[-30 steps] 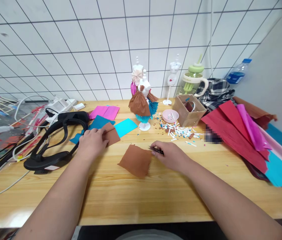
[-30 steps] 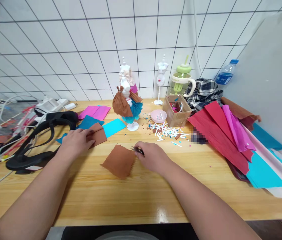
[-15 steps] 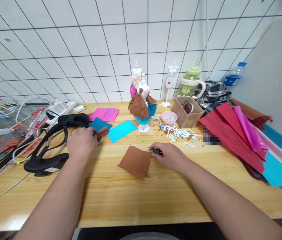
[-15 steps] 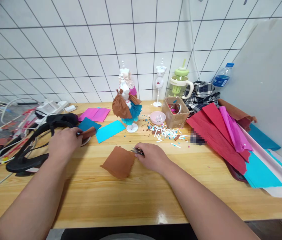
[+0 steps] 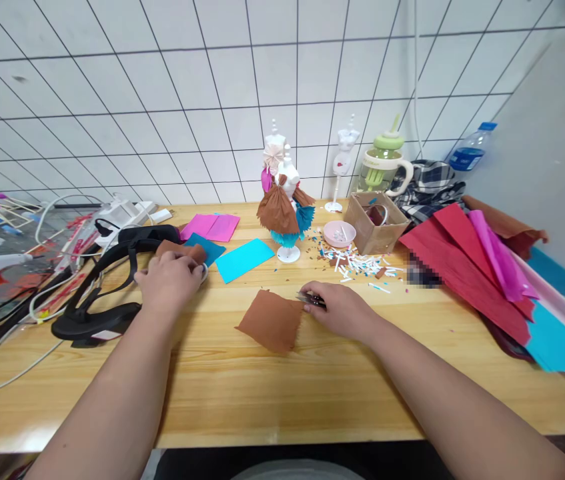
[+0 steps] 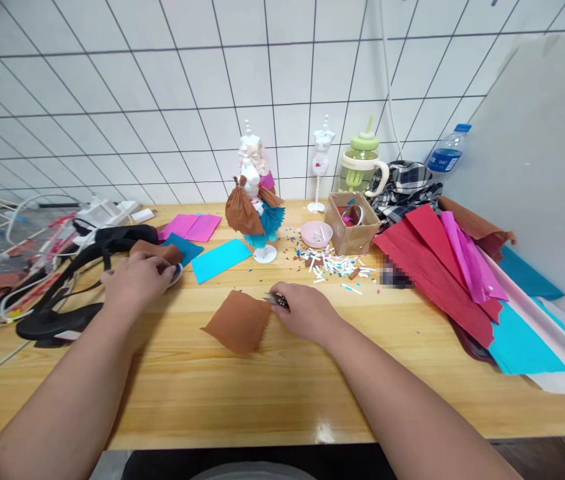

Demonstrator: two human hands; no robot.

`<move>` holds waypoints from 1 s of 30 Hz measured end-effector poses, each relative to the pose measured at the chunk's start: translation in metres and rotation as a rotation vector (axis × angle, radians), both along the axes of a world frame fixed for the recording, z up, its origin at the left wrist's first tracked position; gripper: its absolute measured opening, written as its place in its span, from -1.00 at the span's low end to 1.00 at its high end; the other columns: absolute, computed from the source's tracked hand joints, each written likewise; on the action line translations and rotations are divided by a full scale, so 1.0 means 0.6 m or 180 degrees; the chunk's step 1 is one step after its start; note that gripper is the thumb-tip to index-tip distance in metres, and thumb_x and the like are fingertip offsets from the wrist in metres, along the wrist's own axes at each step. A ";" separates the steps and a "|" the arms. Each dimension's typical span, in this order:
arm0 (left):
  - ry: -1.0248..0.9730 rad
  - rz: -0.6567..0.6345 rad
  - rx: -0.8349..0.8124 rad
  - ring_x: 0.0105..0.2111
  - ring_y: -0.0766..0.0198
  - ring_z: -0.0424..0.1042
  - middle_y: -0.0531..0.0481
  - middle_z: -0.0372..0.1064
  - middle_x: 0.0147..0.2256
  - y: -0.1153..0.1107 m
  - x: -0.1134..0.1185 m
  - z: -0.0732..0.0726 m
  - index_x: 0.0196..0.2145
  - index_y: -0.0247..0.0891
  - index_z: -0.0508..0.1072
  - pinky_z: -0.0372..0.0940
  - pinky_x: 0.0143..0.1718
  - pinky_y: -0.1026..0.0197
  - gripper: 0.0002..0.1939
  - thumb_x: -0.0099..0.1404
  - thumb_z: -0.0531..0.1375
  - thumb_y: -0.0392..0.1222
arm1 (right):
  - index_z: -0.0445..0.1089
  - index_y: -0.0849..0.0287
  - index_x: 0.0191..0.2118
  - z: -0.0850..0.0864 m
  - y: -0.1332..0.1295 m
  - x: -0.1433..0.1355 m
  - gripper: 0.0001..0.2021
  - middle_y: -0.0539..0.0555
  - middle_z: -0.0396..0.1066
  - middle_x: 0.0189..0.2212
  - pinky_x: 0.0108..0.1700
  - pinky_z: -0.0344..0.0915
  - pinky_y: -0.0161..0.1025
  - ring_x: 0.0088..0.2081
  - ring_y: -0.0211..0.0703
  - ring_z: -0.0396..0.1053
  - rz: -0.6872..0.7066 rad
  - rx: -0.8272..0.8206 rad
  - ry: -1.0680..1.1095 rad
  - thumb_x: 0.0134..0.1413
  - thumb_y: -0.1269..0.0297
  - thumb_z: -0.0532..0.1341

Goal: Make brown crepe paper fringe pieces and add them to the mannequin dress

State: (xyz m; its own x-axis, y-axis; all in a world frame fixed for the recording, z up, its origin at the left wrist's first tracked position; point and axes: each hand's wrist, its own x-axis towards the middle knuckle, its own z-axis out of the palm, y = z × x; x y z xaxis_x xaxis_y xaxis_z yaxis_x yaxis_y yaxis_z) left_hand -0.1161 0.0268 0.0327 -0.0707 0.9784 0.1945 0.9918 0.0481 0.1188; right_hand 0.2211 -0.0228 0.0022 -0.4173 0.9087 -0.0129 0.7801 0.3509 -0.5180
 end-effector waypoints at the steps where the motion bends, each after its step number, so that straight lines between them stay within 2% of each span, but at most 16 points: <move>1: 0.0231 0.0217 -0.0024 -0.02 -0.40 0.18 -0.32 0.35 -0.08 -0.003 0.003 0.002 -0.41 -0.14 0.56 0.05 -0.18 -0.39 -0.60 0.16 0.08 0.18 | 0.29 0.04 -0.01 0.000 0.000 0.001 -0.69 0.06 0.49 -0.14 -0.24 0.17 -0.26 -0.16 -0.08 0.42 -0.0073 0.0020 0.0048 0.09 0.32 0.17; 4: 0.0633 0.0272 -0.0463 -0.01 -0.34 0.21 -0.27 0.38 -0.09 -0.009 0.010 0.004 -0.45 -0.08 0.55 0.01 -0.11 -0.42 -0.68 0.07 0.16 0.17 | 0.24 0.08 0.00 0.001 0.001 0.003 -0.61 0.06 0.49 -0.19 -0.26 0.16 -0.28 -0.20 -0.12 0.42 -0.0194 0.0068 0.0205 0.02 0.48 0.15; 7: 0.0763 0.0179 -0.0634 0.02 -0.28 0.23 -0.26 0.40 -0.09 -0.009 0.012 0.002 -0.38 -0.08 0.54 -0.05 -0.02 -0.44 -0.75 0.15 0.10 0.02 | 0.29 0.09 -0.08 0.001 0.002 0.002 -0.68 0.03 0.49 -0.22 -0.26 0.17 -0.30 -0.22 -0.17 0.41 0.0134 0.0048 0.0368 0.01 0.49 0.15; 11: 0.0617 0.0310 -0.0413 -0.05 -0.25 0.31 -0.31 0.41 -0.11 -0.008 0.015 0.009 -0.23 -0.15 0.51 0.14 -0.11 -0.26 -0.66 0.25 -0.01 -0.03 | 0.36 0.08 -0.10 -0.004 -0.001 -0.004 -0.71 0.01 0.49 -0.20 -0.19 0.19 -0.27 -0.19 -0.17 0.39 0.0720 0.0104 0.0436 0.03 0.47 0.17; 15: 0.0210 0.0507 0.0300 -0.13 -0.19 0.35 -0.28 0.42 -0.15 -0.010 0.010 0.022 0.02 -0.14 0.39 0.20 -0.19 -0.12 -0.59 0.29 -0.03 -0.04 | 0.39 0.08 -0.09 -0.008 -0.001 -0.005 -0.70 0.02 0.49 -0.19 -0.16 0.20 -0.25 -0.17 -0.15 0.38 0.0834 0.0146 0.0359 0.03 0.48 0.18; 18: 0.0302 0.0423 0.0517 0.03 -0.21 0.22 -0.23 0.33 0.00 -0.007 -0.001 0.017 -0.13 -0.12 0.50 0.16 -0.06 -0.15 -0.68 0.27 0.01 -0.15 | 0.39 0.08 -0.11 -0.008 0.002 -0.002 -0.71 0.03 0.49 -0.21 -0.16 0.20 -0.24 -0.17 -0.14 0.39 0.0565 0.0212 0.0258 0.03 0.47 0.17; 20: 0.0452 0.0387 0.0165 0.14 -0.25 0.07 -0.19 0.23 0.11 -0.004 -0.006 0.007 -0.26 -0.13 0.55 0.05 0.04 -0.26 -0.74 0.23 0.06 -0.19 | 0.39 0.07 -0.11 -0.007 0.005 0.000 -0.72 0.02 0.50 -0.21 -0.16 0.21 -0.24 -0.16 -0.13 0.39 0.0275 0.0251 0.0244 0.04 0.47 0.16; 22: 0.0473 0.0375 -0.0323 0.20 -0.31 -0.06 -0.19 0.14 0.18 -0.002 -0.007 -0.002 -0.27 -0.13 0.56 -0.08 0.06 -0.43 -0.75 0.22 0.10 -0.10 | 0.38 0.06 -0.11 -0.006 0.007 0.001 -0.72 0.01 0.50 -0.18 -0.16 0.22 -0.24 -0.15 -0.13 0.40 0.0013 0.0242 0.0306 0.04 0.45 0.16; 24: 0.0386 0.0326 -0.0628 0.23 -0.37 -0.17 -0.18 0.08 0.21 -0.003 -0.006 -0.008 -0.26 -0.14 0.55 -0.19 0.01 -0.58 -0.68 0.22 0.11 0.08 | 0.38 0.05 -0.10 -0.005 0.009 0.003 -0.73 0.00 0.50 -0.19 -0.18 0.23 -0.24 -0.17 -0.14 0.42 -0.0161 0.0204 0.0409 0.06 0.42 0.17; 26: 0.0365 0.0229 -0.0733 0.24 -0.41 -0.22 -0.13 0.07 0.23 -0.005 -0.006 -0.010 -0.31 -0.13 0.54 -0.27 -0.03 -0.64 -0.62 0.18 0.13 0.19 | 0.38 0.05 -0.10 -0.004 0.009 0.003 -0.74 0.00 0.51 -0.21 -0.19 0.24 -0.24 -0.19 -0.15 0.42 -0.0199 0.0180 0.0506 0.06 0.40 0.19; 30: 0.0528 0.0066 -0.0810 0.23 -0.34 -0.11 -0.11 0.17 0.17 -0.007 -0.004 -0.008 -0.38 -0.11 0.55 -0.35 0.02 -0.61 -0.76 0.17 0.17 0.05 | 0.40 0.08 -0.10 -0.003 0.004 -0.001 -0.72 0.02 0.49 -0.18 -0.14 0.24 -0.23 -0.15 -0.15 0.40 0.0149 0.0255 0.0612 0.02 0.44 0.21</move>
State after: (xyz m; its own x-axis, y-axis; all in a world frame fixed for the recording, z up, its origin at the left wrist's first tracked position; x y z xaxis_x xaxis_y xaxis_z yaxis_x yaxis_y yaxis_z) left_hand -0.1184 0.0225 0.0278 -0.0790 0.9958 -0.0461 0.9951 0.0760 -0.0632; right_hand 0.2204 -0.0201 0.0005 -0.4468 0.8832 0.1426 0.6515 0.4304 -0.6247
